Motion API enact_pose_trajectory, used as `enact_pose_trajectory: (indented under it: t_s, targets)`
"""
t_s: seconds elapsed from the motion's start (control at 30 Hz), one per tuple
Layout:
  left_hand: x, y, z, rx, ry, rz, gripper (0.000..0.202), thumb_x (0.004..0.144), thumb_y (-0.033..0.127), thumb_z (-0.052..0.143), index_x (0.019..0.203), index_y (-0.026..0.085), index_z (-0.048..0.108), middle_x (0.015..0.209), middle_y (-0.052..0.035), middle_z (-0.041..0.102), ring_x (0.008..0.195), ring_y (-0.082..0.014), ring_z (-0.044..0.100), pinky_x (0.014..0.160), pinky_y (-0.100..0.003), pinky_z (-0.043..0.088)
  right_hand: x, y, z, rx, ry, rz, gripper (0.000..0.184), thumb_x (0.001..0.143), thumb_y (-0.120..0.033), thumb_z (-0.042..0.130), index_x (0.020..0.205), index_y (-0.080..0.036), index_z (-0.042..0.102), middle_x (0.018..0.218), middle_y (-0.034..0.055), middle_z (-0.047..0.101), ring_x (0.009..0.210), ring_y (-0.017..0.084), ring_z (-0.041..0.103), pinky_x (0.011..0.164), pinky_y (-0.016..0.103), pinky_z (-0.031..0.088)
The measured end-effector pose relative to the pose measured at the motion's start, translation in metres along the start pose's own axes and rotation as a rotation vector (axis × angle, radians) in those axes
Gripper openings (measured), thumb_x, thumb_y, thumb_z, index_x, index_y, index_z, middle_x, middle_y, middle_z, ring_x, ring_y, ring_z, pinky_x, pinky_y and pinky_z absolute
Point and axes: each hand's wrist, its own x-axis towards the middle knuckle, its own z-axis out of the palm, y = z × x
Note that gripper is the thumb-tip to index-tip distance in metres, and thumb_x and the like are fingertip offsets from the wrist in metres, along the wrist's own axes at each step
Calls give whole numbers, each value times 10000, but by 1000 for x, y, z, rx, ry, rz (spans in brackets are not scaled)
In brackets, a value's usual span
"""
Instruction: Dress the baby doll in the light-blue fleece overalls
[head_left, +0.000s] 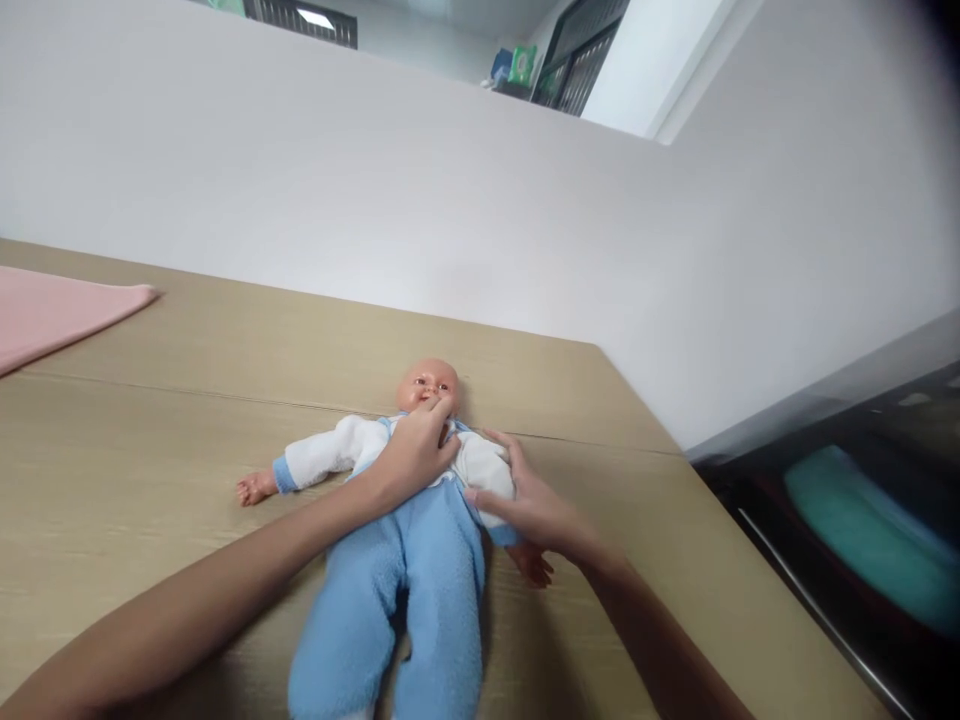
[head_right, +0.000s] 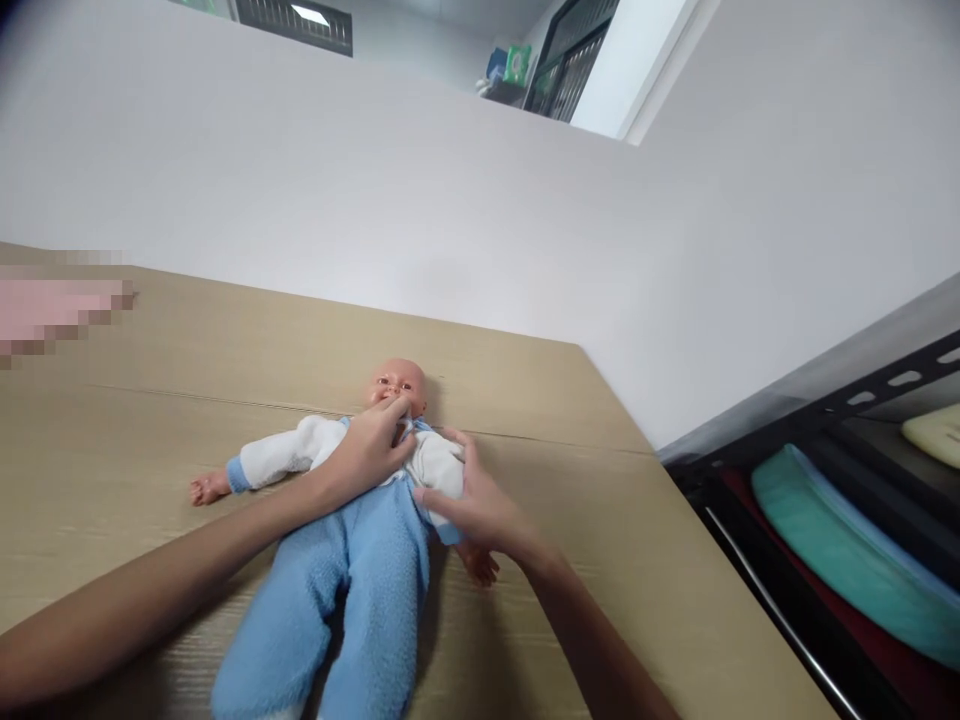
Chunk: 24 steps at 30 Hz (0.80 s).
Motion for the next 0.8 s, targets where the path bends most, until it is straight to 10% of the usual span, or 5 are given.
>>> enact_pose_trajectory:
  t_s: [0.3,0.6,0.8]
  targets:
    - [-2,-5,-1,-24,1,27,174,956,125,588,1085,242,579,1001,-74,710,933,-292,680,823,-403,529,-8,-1,-92,-675,-294,-162,622,990,-244,734,1604,-318,660,1451,91,814,1229,341,780,1006,391,568]
    - [-33,3,-25,-124,158,192,241,1129,298,619,1358,233,581,1443,-158,618,1453,-332,592,1235,-516,492,-8,39,-71,-803,-211,-169,484,1045,-323,688,1521,-238,672,1439,145,793,1265,390,743,1114,544,553]
    - [-81,-8,-58,-113,193,-20,196,1180,298,491,1312,244,626,1344,-110,682,1296,-293,639,1157,-481,488,-38,32,-16,-694,272,-371,517,993,-250,642,1504,-180,689,1609,238,632,1535,480,532,1276,708,406]
